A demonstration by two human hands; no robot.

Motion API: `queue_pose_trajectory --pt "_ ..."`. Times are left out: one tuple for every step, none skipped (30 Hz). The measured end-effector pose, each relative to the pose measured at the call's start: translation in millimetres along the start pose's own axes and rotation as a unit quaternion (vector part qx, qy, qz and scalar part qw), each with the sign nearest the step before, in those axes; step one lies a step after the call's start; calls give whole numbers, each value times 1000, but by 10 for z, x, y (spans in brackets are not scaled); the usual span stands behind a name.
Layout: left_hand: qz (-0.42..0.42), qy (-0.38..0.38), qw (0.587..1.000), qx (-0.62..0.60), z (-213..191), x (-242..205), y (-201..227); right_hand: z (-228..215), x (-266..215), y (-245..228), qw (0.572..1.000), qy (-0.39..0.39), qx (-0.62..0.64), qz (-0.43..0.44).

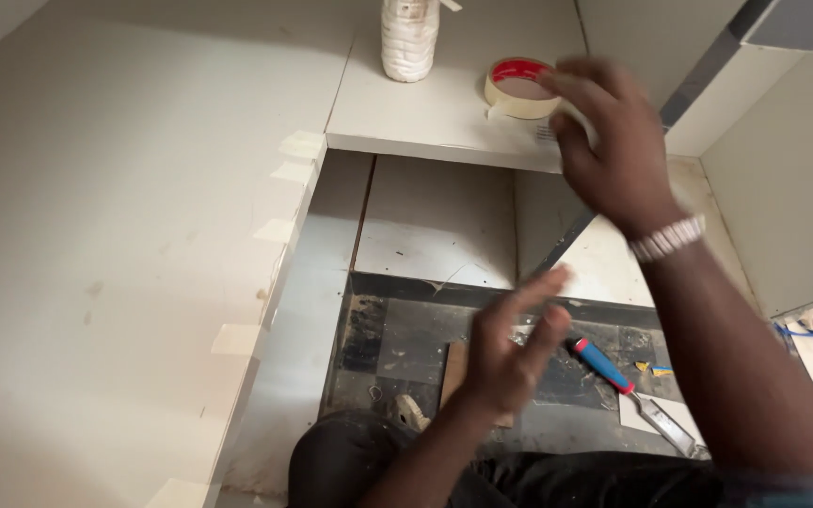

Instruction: Applying adhesive edge banding to the exposed edges of a white laminate furniture component, then trimming and securing it.

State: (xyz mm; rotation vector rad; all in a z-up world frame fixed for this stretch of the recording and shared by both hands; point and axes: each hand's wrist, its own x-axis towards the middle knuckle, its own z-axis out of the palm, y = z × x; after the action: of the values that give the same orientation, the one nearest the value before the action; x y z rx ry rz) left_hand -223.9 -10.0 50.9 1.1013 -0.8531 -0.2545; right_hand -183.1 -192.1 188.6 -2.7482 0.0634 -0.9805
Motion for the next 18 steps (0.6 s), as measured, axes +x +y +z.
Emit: queue_pose_trajectory --pt "0 1 1000 0 -86 46 -93 125 150 163 1000 -1 1 -1" --pt "-2 44 997 69 -172 92 -187 249 299 326 995 -11 -93 -40" --pt "-4 85 987 138 -269 139 -279 379 447 488 979 -20 -186 -77" --pt "-4 85 987 140 -324 174 -321 380 464 548 980 -19 -185 -76" --pt "31 127 971 199 -383 203 -361 393 482 603 976 -25 -200 -80" --pt "66 168 949 258 -446 225 -400 409 496 652 972 -31 -216 -85" --pt "61 174 947 263 -494 265 -479 305 406 491 973 -35 -209 -88" --pt "100 179 931 301 -548 292 -554 194 312 324 987 -18 -148 -60" --pt "139 185 912 339 -603 316 -623 75 230 155 996 -2 -85 -34" --pt "134 193 909 345 -672 454 -562 -73 -24 42 996 -7 -77 -39" --pt "76 260 933 238 -769 588 -489 -218 -274 -69 994 5 -75 -81" --pt "19 323 938 126 -866 711 -408 -376 -531 -173 990 17 -70 -124" --pt "20 332 933 135 -979 810 -366 -417 -842 -178 990 16 -58 -130" --pt "-42 366 930 8 -1097 902 -321 -460 -1154 -176 996 -14 -27 -86" --pt "-99 392 906 -127 -1183 1027 -286 -542 -1440 -141 998 -48 1 -47" --pt "-95 401 902 -126 -1245 1073 -230 -497 -1760 -38 997 -51 6 -55" --pt "-119 422 885 -155 -1291 1122 -181 -467 -2093 70 998 -63 14 10" --pt "-142 442 866 -183 -1337 1176 -134 -439 -2420 193 994 -75 22 75"
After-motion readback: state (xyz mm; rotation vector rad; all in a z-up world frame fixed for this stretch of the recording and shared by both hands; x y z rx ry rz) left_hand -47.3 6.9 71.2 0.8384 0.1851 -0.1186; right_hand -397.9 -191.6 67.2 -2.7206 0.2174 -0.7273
